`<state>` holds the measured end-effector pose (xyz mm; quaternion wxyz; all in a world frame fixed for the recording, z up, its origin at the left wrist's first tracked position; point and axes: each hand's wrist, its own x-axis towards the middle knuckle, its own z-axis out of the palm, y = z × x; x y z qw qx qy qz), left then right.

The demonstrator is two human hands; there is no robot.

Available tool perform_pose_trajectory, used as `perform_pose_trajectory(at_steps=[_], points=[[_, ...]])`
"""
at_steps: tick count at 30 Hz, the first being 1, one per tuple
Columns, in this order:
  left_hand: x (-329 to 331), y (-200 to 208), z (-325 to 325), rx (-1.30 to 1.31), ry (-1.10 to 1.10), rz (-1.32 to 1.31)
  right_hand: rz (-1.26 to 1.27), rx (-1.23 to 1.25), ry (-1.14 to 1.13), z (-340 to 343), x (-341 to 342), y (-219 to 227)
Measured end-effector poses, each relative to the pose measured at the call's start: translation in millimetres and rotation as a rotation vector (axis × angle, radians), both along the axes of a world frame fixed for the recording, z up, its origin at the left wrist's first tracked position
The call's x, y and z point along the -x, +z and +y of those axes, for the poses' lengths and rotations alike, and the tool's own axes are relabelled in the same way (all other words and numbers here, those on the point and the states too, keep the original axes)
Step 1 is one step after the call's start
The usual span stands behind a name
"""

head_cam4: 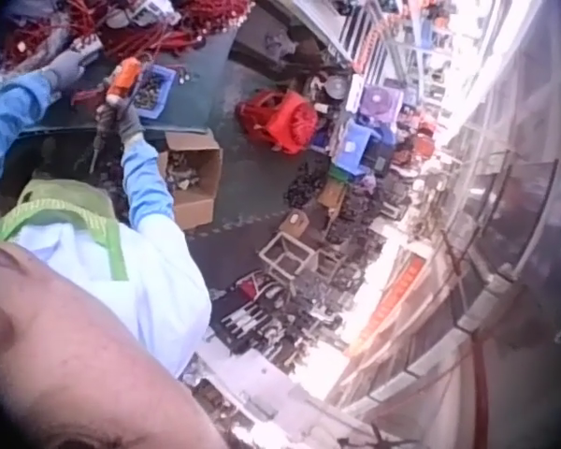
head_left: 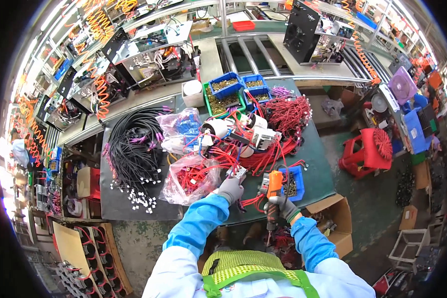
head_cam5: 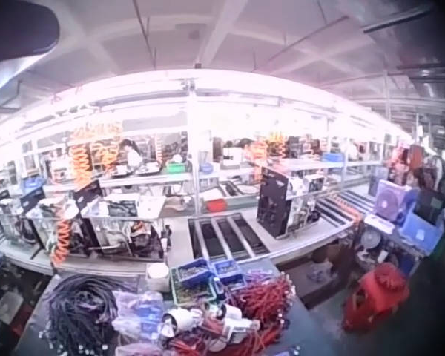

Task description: The person assembles and secures electronic wire harnesses and plastic connectors to an electronic component using an electric screwdriver to fasten screws.

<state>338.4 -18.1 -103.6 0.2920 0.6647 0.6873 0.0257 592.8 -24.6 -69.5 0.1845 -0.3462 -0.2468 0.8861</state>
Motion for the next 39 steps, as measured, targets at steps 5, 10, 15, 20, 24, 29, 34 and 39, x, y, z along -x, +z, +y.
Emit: perform_pose_trajectory(at_steps=[5, 10, 15, 20, 24, 29, 34, 39], points=[[-5.6, 36.1, -24.5, 0.089, 0.156, -0.830, -0.030, -0.074, 0.011, -14.6, -4.3, 21.8], [4.9, 93.5, -70.8, 0.381, 0.435, -1.112, -0.190, -0.176, 0.027, -35.5, -22.0, 31.9], [2.5, 32.8, -106.2, 0.132, 0.570, -1.170, -0.251, -0.364, -0.085, -53.7, -13.2, 110.3], [-5.3, 28.6, -112.1, 0.119, 0.714, -1.033, -0.046, -0.721, -0.294, -58.2, 3.4, 149.0], [-5.0, 32.4, -118.7, 0.160, 0.791, -1.124, 0.168, -0.956, -0.427, -49.9, 26.9, 153.2], [-1.0, 26.5, -126.6, 0.226, 0.815, -1.415, 0.157, -1.016, -0.540, -49.3, 52.2, 147.8], [2.9, 29.6, -133.1, 0.299, 0.877, -1.544, 0.097, -1.030, -0.613, -41.0, 78.0, 125.2], [-0.2, 28.9, -136.1, 0.278, 0.876, -1.617, 0.027, -1.004, -0.630, -39.8, 85.2, 118.6]])
